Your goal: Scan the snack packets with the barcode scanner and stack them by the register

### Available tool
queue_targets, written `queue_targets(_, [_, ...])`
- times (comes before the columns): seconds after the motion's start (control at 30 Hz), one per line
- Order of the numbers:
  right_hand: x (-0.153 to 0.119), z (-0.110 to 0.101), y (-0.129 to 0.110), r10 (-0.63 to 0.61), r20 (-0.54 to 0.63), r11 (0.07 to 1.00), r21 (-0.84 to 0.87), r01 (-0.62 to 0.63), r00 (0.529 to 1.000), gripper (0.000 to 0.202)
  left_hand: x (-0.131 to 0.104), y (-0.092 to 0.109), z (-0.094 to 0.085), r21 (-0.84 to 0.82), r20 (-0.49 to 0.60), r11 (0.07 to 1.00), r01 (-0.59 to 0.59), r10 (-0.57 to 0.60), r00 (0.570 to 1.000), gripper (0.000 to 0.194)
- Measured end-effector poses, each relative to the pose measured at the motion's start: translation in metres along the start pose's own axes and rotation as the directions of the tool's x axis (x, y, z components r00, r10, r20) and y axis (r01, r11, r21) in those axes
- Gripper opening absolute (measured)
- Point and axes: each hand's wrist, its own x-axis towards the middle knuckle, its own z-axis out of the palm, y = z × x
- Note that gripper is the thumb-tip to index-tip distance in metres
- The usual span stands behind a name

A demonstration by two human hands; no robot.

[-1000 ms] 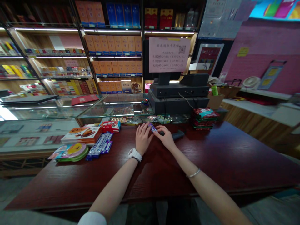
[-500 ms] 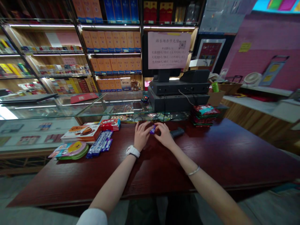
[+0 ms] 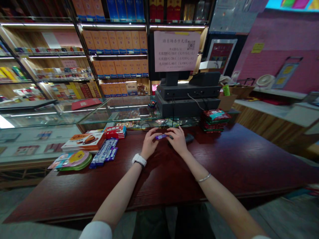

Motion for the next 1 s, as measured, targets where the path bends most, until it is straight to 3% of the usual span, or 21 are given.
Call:
queue_targets(0.17, [0.001,-0.006,0.000,-0.022,0.027,0.992,-0.121,0.025,0.999,0.016,-0.001,-0.003,-0.002,0.127,-0.080,0.992,-0.011,0.021,0.997,0.028])
queue_targets(0.3, [0.001,-0.004,0.001,-0.003,0.049,0.991,-0.133,0.010,0.999,0.015,-0.003,-0.005,-0.006,0.265,0.007,0.958,-0.110,0.112,0.994,0.017])
queue_targets(0.4, [0.000,-0.001,0.004,0.005,0.057,0.994,-0.106,0.001,0.998,0.014,-0.003,-0.004,-0.007,0.312,0.022,0.944,-0.110,0.109,0.994,0.014])
queue_targets(0.57, [-0.001,0.001,0.007,-0.011,0.052,0.997,-0.080,0.016,0.999,0.013,-0.002,-0.007,-0.009,0.329,0.011,0.943,-0.055,0.054,0.998,0.014])
queue_targets(0.83, [-0.001,0.003,0.007,-0.023,0.070,0.999,-0.026,0.024,0.997,0.014,-0.003,-0.008,-0.013,0.332,0.020,0.938,-0.104,0.104,0.994,0.011])
queue_targets(1.0, [0.001,0.005,0.008,0.010,0.092,0.997,0.081,-0.018,0.996,0.024,-0.003,-0.015,-0.015,0.330,-0.018,0.942,-0.067,0.078,0.997,0.012])
